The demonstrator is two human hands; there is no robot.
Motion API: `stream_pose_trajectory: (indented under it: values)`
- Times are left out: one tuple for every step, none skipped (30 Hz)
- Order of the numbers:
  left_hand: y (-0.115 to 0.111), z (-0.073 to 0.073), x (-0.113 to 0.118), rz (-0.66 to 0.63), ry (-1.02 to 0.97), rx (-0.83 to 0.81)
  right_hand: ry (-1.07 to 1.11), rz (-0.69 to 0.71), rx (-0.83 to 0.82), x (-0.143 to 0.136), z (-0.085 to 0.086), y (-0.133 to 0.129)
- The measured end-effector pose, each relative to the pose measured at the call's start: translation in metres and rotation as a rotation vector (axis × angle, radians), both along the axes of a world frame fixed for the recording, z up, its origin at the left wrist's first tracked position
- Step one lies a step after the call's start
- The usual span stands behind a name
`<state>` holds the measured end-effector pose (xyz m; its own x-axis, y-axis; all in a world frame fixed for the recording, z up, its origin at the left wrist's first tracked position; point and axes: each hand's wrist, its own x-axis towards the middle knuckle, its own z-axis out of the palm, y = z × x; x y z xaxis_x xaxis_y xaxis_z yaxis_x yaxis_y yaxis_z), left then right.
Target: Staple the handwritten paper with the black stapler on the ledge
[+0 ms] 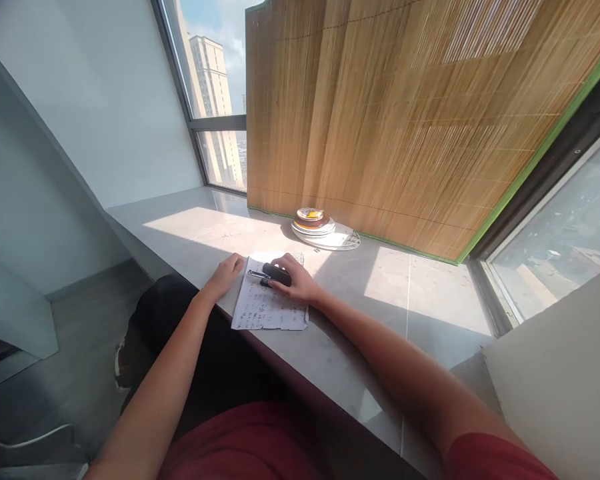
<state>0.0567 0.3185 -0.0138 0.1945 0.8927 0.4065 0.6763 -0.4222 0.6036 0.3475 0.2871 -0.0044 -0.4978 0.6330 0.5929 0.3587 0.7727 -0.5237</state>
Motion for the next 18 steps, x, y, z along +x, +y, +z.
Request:
stream_pose_trajectory:
  values:
    - [-0.001,0.000,0.001,-0.020,0.005,-0.007,-0.003,-0.024,0.007,-0.002,-0.001,0.001]
    - [-0.003,0.001,0.001,-0.027,0.002,-0.006,0.001,-0.047,0.009,-0.002,-0.003,0.002]
    - [-0.004,0.001,0.001,-0.021,-0.009,0.001,0.005,-0.059,0.006,-0.002,-0.005,0.003]
    - [-0.005,0.001,0.001,-0.012,-0.025,0.012,0.006,-0.061,-0.001,-0.001,-0.006,0.005]
    - [-0.006,0.002,0.001,-0.002,-0.042,0.025,0.005,-0.055,-0.009,-0.001,-0.007,0.006]
    - [-0.007,0.002,0.001,0.004,-0.061,0.037,0.002,-0.045,-0.017,0.000,-0.008,0.006]
    - [-0.008,0.002,0.001,0.006,-0.077,0.049,-0.001,-0.036,-0.021,0.000,-0.008,0.007]
    - [-0.009,0.002,0.001,0.004,-0.087,0.058,-0.005,-0.031,-0.021,0.001,-0.008,0.007]
    - [-0.010,0.002,0.001,-0.002,-0.092,0.059,-0.008,-0.028,-0.017,0.000,-0.008,0.007]
    - [-0.011,0.002,0.001,-0.013,-0.092,0.058,-0.010,-0.027,-0.011,0.000,-0.007,0.007]
    - [-0.012,0.003,0.002,-0.035,-0.087,0.058,-0.011,-0.026,-0.006,0.000,-0.007,0.007]
    - [-0.012,0.004,0.002,-0.066,-0.079,0.065,-0.012,-0.027,0.001,0.000,-0.007,0.006]
    - [-0.013,0.005,0.003,-0.100,-0.068,0.078,-0.013,-0.026,0.007,-0.001,-0.007,0.006]
    - [-0.014,0.006,0.003,-0.130,-0.055,0.097,-0.014,-0.025,0.012,-0.001,-0.007,0.006]
    - [-0.014,0.007,0.004,-0.149,-0.043,0.118,-0.016,-0.023,0.014,-0.001,-0.007,0.006]
    - [-0.015,0.008,0.004,-0.159,-0.033,0.134,-0.018,-0.021,0.015,-0.001,-0.007,0.006]
    - [-0.015,0.009,0.004,-0.161,-0.027,0.144,-0.021,-0.020,0.015,-0.001,-0.006,0.006]
    - [-0.016,0.009,0.004,-0.161,-0.027,0.149,-0.024,-0.021,0.014,-0.001,-0.006,0.006]
